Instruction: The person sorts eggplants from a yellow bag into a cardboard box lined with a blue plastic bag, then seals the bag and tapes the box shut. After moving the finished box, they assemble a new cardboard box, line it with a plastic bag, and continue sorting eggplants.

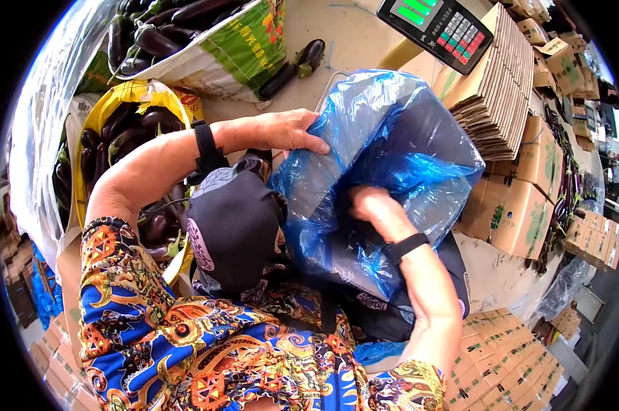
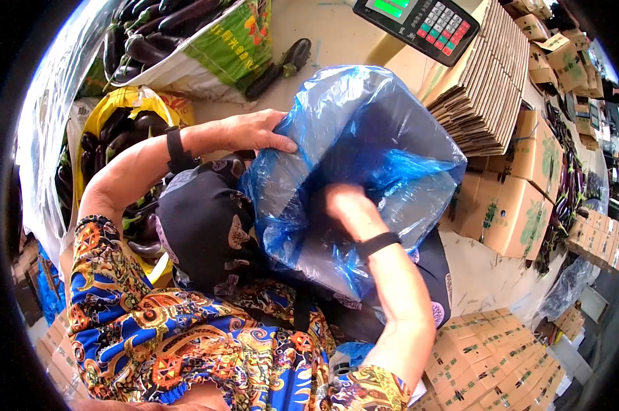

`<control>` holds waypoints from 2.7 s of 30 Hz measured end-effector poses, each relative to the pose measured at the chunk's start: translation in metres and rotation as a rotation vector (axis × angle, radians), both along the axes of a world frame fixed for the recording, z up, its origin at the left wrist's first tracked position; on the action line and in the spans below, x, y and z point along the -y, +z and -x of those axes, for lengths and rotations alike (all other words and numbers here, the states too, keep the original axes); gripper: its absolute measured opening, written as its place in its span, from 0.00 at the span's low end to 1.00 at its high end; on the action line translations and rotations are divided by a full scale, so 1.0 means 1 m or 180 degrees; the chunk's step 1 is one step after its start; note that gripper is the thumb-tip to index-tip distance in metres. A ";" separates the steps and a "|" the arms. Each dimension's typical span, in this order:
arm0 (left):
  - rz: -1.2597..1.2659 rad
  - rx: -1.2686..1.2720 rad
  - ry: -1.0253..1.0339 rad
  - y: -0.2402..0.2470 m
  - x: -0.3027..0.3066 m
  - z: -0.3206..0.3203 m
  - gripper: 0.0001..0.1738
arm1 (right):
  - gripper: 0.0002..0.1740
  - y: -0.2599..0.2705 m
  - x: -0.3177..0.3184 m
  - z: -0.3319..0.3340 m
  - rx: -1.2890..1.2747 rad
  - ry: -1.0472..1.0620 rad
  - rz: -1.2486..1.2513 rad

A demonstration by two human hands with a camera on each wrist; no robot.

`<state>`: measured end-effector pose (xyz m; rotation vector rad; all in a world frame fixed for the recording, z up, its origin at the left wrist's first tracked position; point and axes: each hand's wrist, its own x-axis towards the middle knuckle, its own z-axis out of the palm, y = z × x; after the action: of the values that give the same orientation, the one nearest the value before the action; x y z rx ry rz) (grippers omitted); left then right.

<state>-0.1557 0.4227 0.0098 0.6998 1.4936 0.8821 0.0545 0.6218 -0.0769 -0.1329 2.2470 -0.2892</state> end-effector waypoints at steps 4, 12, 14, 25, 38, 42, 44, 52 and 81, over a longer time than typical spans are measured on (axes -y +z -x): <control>-0.0089 -0.0161 -0.0048 0.001 -0.001 0.000 0.30 | 0.24 0.003 -0.050 0.008 -0.0511 -0.0939 0.0166; 0.0081 -0.0596 -0.0208 0.002 -0.005 0.004 0.31 | 0.20 -0.045 0.010 0.040 -0.1302 -0.1564 -0.0550; 0.0701 -0.0974 -0.0480 0.024 -0.013 0.013 0.30 | 0.21 -0.040 0.020 0.035 -0.1063 -0.1945 -0.0449; -0.1337 -0.2964 -0.3241 0.073 -0.130 -0.062 0.09 | 0.15 -0.022 0.038 0.010 -0.0383 -0.2151 0.0127; -0.0441 -0.4316 -0.2488 -0.095 -0.201 -0.031 0.28 | 0.17 -0.003 0.052 -0.023 -0.0614 -0.1451 0.0720; -0.0664 -0.4167 -0.2939 -0.070 -0.194 -0.029 0.15 | 0.16 -0.012 0.054 -0.032 -0.0792 -0.1619 0.1022; -0.0892 -0.4029 -0.2641 -0.057 -0.182 -0.028 0.12 | 0.15 -0.018 0.050 -0.008 -0.0350 -0.1719 0.0583; -0.0455 -0.3643 -0.2415 -0.052 -0.176 -0.023 0.17 | 0.18 -0.016 0.025 0.045 0.0233 -0.0465 -0.0326; -0.2137 -0.2013 0.0560 0.071 -0.102 0.028 0.18 | 0.21 0.034 -0.003 0.064 -0.0259 -0.1080 0.0188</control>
<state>-0.1835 0.5249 0.0809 1.4554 1.8315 1.4084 -0.0098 0.6252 -0.0424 0.2117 2.3377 -0.5399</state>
